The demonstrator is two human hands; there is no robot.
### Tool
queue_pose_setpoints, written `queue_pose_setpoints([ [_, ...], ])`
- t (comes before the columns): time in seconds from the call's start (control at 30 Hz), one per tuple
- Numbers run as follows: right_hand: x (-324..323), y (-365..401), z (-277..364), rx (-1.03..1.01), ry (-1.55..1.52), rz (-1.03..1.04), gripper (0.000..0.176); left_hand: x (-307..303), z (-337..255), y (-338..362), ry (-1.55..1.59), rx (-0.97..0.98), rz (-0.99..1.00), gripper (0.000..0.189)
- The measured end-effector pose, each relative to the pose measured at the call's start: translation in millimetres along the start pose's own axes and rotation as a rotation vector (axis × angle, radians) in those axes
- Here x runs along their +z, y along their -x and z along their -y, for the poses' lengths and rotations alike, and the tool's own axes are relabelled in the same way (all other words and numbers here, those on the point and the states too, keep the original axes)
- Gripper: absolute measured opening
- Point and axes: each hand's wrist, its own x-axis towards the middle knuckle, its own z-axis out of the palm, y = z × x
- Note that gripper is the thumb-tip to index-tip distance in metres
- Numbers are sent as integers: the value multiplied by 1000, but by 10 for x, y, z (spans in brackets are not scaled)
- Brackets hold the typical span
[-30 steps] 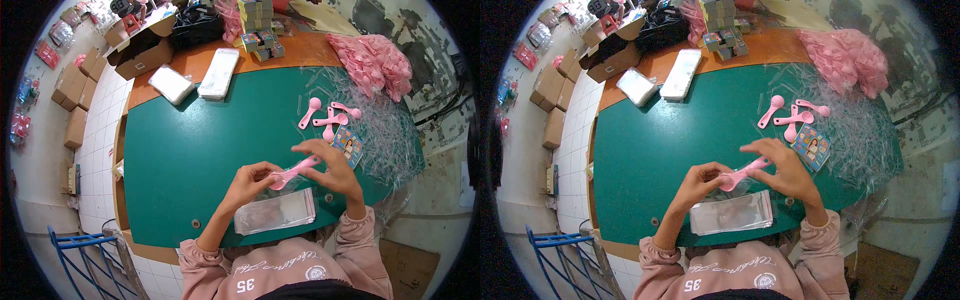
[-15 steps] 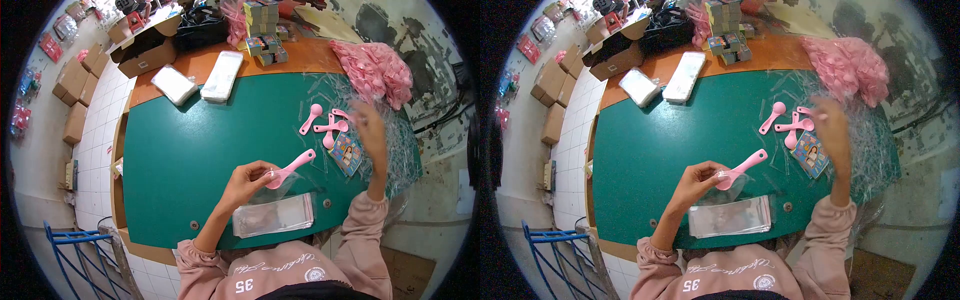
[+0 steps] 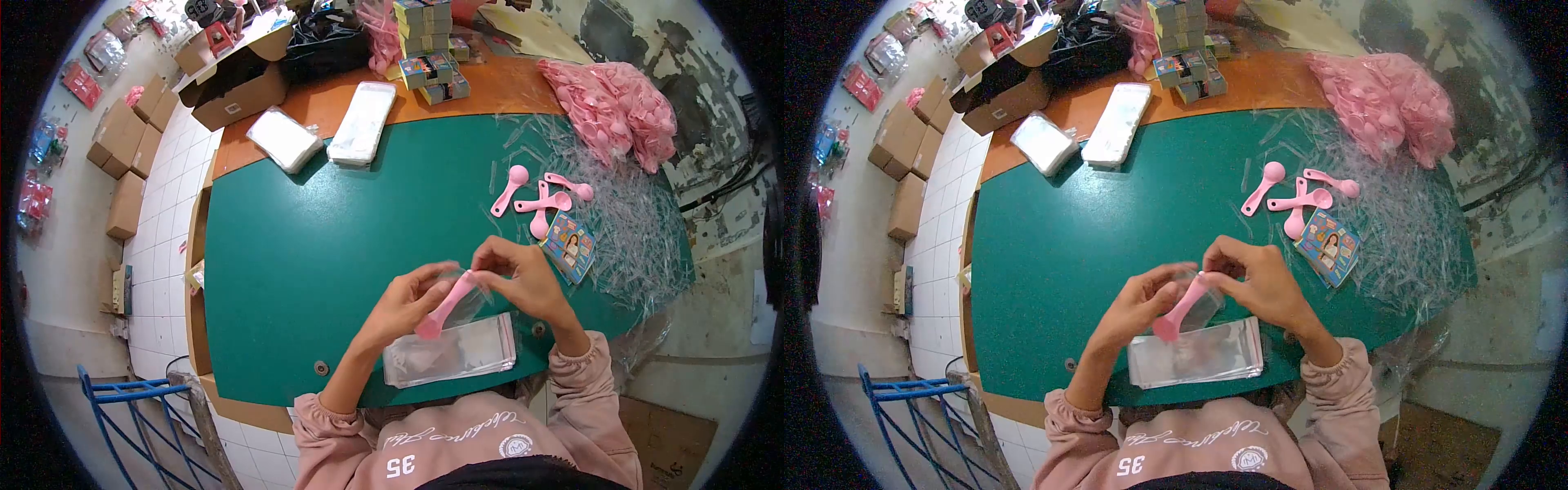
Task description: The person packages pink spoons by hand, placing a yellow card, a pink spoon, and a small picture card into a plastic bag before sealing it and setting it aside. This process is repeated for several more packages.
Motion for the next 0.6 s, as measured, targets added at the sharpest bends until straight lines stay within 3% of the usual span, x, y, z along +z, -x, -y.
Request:
queue_pose_setpoints([
  [0.07, 3, 5, -48, -16, -81, -38, 12, -154, 34, 10, -236, -85, 196, 30],
  [0.23, 8, 37, 2, -61, -58, -64, 13, -57, -38, 45, -226, -72, 204, 36],
  [0.3, 5, 43, 39, -252, 87, -10, 24, -19, -47, 55, -181, -70, 160, 36],
  [0.33, 22, 43, 31, -251, 87, -10, 24, -6, -49, 58, -162, -50, 128, 36],
  [0.4, 66, 46, 7, -526, 267, 28, 31, 0, -81, 64, -144, -29, 99, 36],
  [0.5, 37, 140, 93, -520, 211, 59, 31, 0, -181, 86, -214, -116, 85, 36],
  [0.53, -39, 171, 89, -516, 213, 53, 31, 11, -209, 97, -86, -63, 93, 37],
  [0.6, -375, 265, 11, -281, 430, -167, 32, -21, -230, 98, 46, -10, 101, 37],
])
